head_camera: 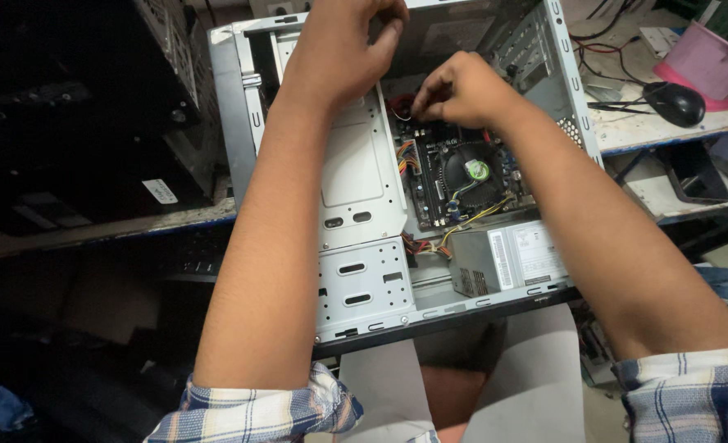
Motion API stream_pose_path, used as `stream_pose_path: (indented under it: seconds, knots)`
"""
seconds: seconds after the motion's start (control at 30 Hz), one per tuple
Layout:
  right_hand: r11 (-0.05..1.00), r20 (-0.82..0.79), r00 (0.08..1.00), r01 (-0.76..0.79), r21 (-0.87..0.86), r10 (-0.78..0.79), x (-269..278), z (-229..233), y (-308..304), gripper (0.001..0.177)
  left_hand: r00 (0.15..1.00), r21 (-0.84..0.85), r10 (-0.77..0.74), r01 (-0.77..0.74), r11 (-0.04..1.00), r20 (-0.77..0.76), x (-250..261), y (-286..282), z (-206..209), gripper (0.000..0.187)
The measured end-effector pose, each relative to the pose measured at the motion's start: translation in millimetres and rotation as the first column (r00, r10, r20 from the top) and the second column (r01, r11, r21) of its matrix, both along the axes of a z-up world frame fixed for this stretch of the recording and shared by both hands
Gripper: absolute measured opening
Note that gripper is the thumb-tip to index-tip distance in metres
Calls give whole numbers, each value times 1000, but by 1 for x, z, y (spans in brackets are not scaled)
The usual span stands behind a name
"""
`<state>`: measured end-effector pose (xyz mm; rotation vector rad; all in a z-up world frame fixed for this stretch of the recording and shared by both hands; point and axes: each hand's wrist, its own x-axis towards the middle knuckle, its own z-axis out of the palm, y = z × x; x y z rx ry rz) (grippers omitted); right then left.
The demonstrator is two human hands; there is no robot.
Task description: The person works inside an open desktop computer case, manipulating and connecting internal wires to the motherboard. They handle several small connectors and cables with both hands, focusing on the area near the CPU fan and power supply.
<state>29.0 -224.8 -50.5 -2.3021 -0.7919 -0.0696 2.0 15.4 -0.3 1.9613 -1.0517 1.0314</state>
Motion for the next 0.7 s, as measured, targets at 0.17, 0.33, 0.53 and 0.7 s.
stream_pose_path:
  seconds: [0.17, 0.33, 0.53, 0.7]
  knots:
    - [965, 257, 963, -8, -262, 77, -13, 9, 7, 35, 1000, 23, -1, 1, 1000, -4, 4, -1, 1, 12]
    - [958, 299, 954, 104, -267, -21, -15, 8, 7, 33, 1000, 1, -18, 18, 1000, 3, 5, -1, 0, 11]
    - [988, 77, 995, 43, 149, -55, 11, -8, 3, 15, 1000, -12, -28, 28, 1000, 1, 3, -2, 1, 11]
    - [925, -182, 983, 93, 367, -26, 20, -11, -5, 12, 1000, -1, -12, 12, 1000, 7, 1, 0, 0, 12]
